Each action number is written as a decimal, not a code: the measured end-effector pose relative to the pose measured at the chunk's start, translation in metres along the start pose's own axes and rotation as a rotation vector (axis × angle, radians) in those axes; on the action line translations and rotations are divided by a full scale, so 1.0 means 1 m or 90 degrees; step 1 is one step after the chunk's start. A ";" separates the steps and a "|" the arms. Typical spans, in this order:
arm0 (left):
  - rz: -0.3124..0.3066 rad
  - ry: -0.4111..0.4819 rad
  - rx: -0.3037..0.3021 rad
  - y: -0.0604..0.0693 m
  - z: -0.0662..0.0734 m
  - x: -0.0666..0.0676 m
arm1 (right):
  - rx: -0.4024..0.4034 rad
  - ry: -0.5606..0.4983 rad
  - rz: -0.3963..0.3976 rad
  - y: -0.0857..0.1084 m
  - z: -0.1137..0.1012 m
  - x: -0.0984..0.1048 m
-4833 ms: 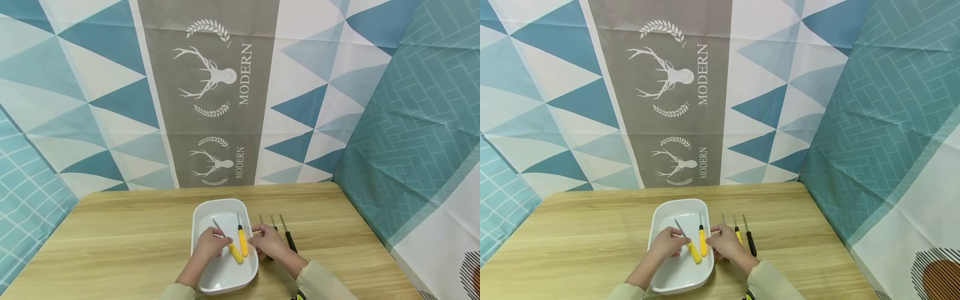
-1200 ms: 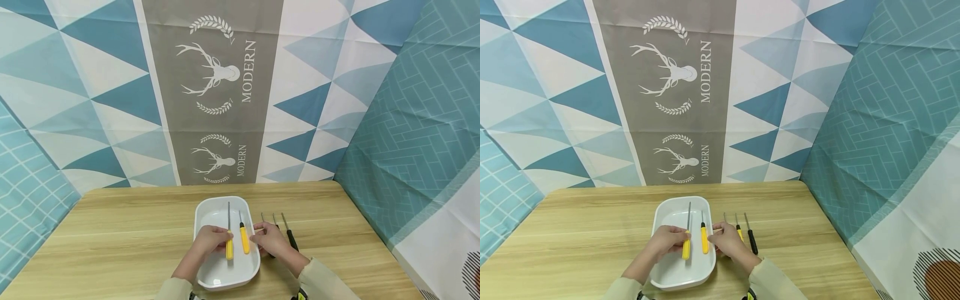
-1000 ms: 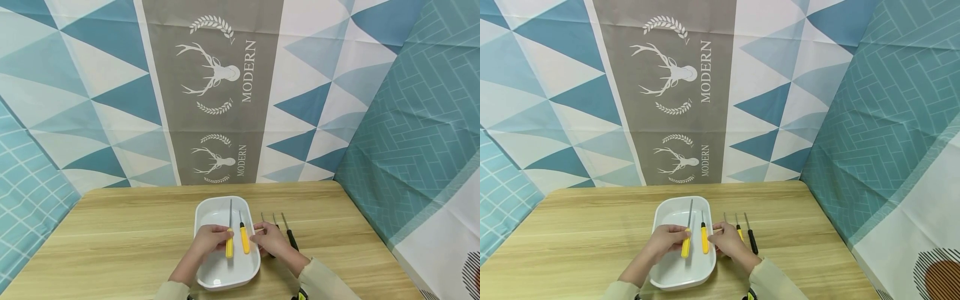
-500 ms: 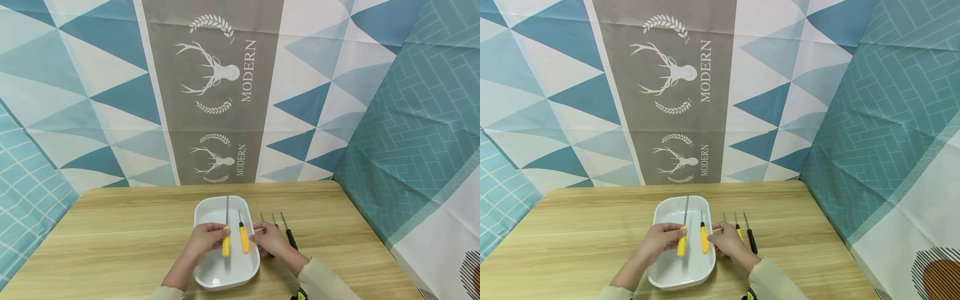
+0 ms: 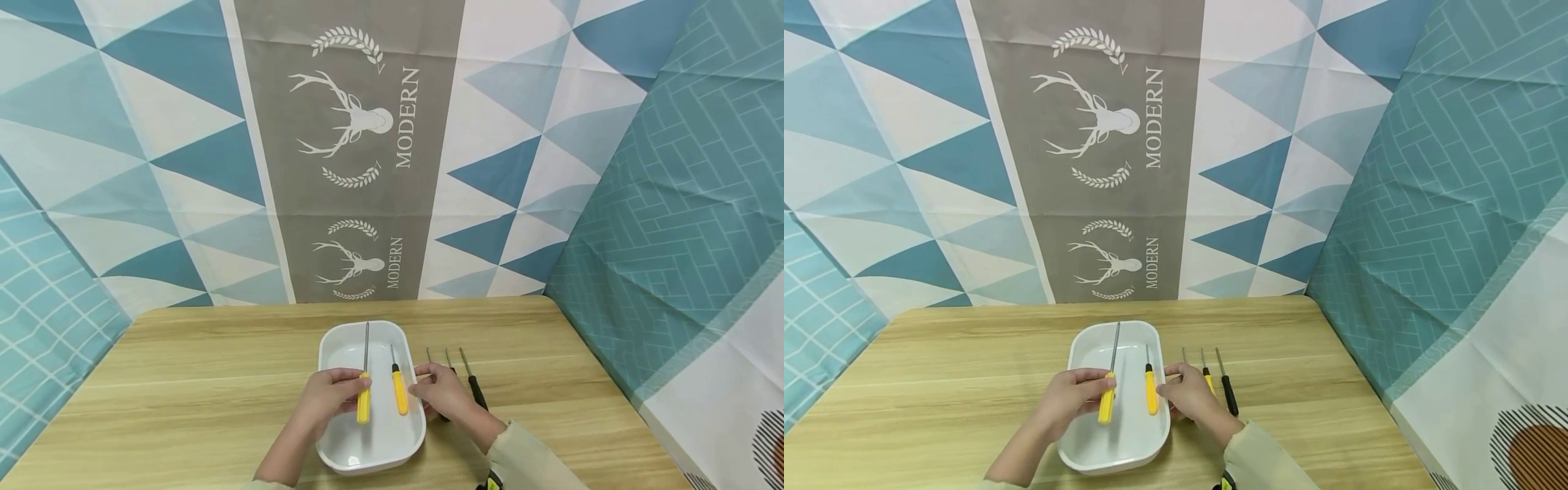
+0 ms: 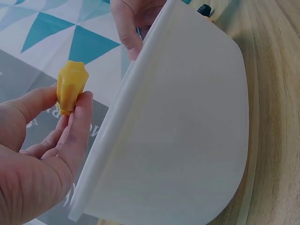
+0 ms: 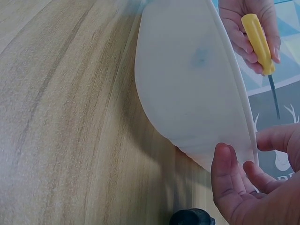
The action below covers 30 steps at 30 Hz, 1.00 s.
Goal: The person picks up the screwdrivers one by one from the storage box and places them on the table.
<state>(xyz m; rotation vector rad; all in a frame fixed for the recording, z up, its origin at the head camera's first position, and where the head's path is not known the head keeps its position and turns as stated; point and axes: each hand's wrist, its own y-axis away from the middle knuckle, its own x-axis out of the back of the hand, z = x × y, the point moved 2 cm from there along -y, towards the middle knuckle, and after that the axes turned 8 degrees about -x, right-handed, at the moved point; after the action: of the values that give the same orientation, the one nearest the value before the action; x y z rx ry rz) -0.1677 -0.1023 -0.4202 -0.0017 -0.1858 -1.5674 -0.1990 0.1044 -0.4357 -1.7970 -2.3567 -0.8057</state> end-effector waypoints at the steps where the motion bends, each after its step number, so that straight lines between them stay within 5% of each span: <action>1: 0.003 0.002 -0.002 0.000 0.000 0.001 | 0.000 0.000 0.001 0.000 0.000 0.000; 30: 0.068 0.020 -0.016 0.012 0.003 0.029 | -0.004 -0.003 0.004 -0.002 0.001 -0.001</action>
<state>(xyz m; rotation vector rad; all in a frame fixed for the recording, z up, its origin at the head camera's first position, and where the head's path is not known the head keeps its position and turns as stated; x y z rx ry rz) -0.1563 -0.1304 -0.4129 -0.0071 -0.1385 -1.4622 -0.2004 0.1036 -0.4380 -1.8096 -2.3531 -0.8088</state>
